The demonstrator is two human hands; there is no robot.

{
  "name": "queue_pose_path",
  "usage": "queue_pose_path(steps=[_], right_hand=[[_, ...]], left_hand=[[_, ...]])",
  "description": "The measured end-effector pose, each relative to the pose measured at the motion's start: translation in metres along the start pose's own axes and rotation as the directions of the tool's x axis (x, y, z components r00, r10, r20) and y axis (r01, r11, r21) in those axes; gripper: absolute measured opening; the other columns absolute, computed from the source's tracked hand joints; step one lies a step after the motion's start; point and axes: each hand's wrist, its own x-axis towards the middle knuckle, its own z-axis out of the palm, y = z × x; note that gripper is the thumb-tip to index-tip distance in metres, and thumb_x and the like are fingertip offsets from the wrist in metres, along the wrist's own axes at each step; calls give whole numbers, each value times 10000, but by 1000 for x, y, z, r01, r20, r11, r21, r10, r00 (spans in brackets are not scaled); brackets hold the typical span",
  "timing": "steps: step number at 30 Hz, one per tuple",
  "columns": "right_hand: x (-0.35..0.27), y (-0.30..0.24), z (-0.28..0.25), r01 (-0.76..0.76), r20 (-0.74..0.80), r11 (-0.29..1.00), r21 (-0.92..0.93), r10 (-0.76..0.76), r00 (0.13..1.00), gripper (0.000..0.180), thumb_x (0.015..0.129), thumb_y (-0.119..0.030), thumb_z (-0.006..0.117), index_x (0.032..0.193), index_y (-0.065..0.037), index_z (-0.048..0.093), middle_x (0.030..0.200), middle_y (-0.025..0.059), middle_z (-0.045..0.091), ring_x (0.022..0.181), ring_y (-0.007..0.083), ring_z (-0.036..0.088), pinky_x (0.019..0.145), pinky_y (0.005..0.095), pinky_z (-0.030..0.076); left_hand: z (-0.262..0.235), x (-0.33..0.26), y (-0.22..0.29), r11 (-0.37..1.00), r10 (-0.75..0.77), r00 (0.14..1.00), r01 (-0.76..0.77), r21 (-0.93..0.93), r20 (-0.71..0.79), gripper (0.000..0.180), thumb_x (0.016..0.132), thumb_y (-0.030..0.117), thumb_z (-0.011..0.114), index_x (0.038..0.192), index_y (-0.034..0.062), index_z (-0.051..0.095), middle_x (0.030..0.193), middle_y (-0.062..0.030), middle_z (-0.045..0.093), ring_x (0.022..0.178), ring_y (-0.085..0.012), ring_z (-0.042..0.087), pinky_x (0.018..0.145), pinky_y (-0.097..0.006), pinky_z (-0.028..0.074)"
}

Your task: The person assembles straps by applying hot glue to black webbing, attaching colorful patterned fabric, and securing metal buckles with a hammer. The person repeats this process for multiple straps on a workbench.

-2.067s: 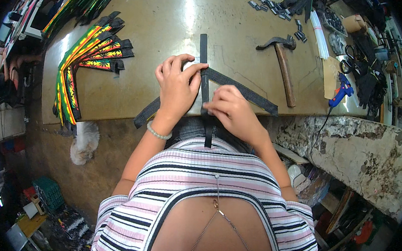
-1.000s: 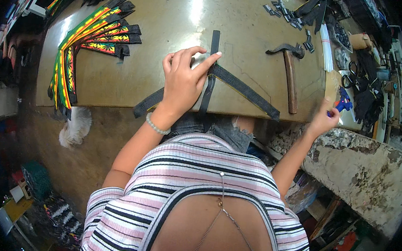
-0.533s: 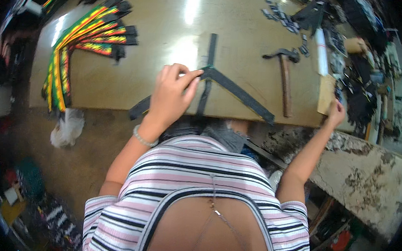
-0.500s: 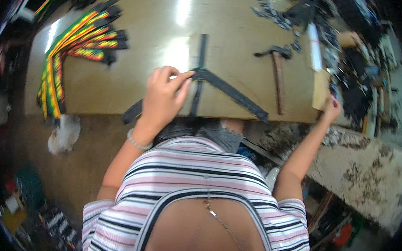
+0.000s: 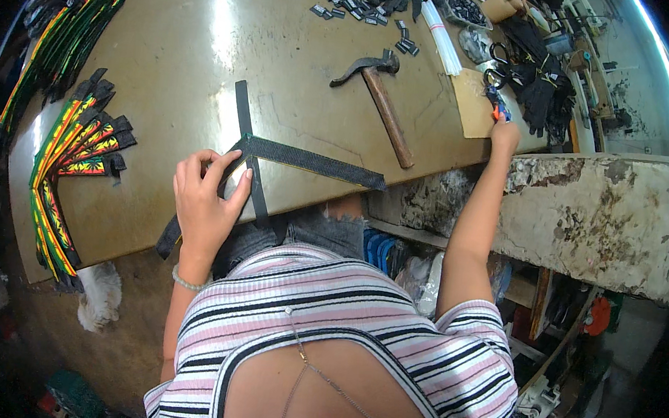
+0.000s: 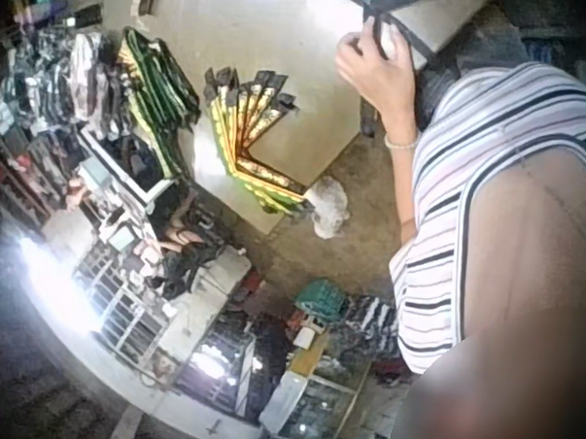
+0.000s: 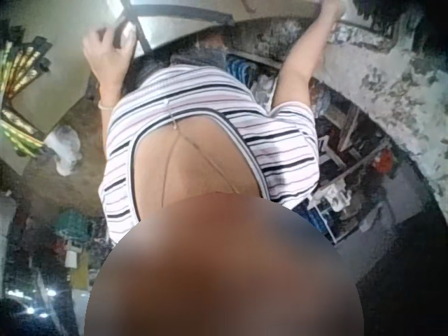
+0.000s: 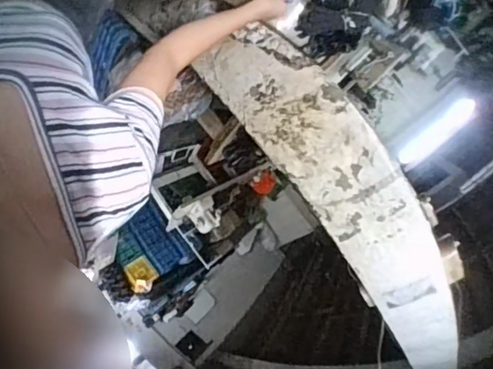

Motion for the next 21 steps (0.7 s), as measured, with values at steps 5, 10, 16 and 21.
queue_pose_path(steps=[5, 10, 16, 21], right_hand=[[-43, -7, -19, 81, -291, 955, 284, 5, 957, 499, 996, -401, 545, 1162, 64, 614, 1015, 271, 691, 965, 472, 655, 847, 528, 507], [-79, -20, -38, 617, -535, 786, -32, -535, 654, 453, 957, -281, 628, 1270, 29, 525, 980, 265, 687, 894, 470, 652, 828, 505, 512], [-132, -84, -125, 295, 94, 602, 742, -529, 843, 419, 987, -256, 644, 1298, -36, 470, 904, 99, 686, 604, 114, 622, 470, 238, 488], [-234, -155, -134, 98, 221, 280, 955, -892, 394, 472, 950, -206, 688, 1342, -67, 463, 1038, 93, 649, 811, 124, 654, 605, 229, 519]], left_hand=[[-1, 0, 2, 1000, -27, 1000, 27, -6, 16, 323, 800, 215, 787, 1102, 120, 728, 1013, -74, 574, 958, -260, 538, 880, -381, 441], [-1, 0, 0, 1000, -20, 1000, 20, -21, 21, 320, 789, 238, 788, 1089, 136, 740, 1019, -47, 577, 932, -232, 527, 860, -370, 431], [2, -1, -6, 999, 9, 999, -10, -49, -31, 310, 779, 232, 784, 1072, 138, 747, 997, -33, 581, 890, -230, 529, 819, -364, 427], [2, -2, -6, 998, 4, 1000, -6, -62, -31, 301, 774, 235, 781, 1057, 142, 742, 988, -12, 577, 885, -220, 525, 806, -358, 425]])
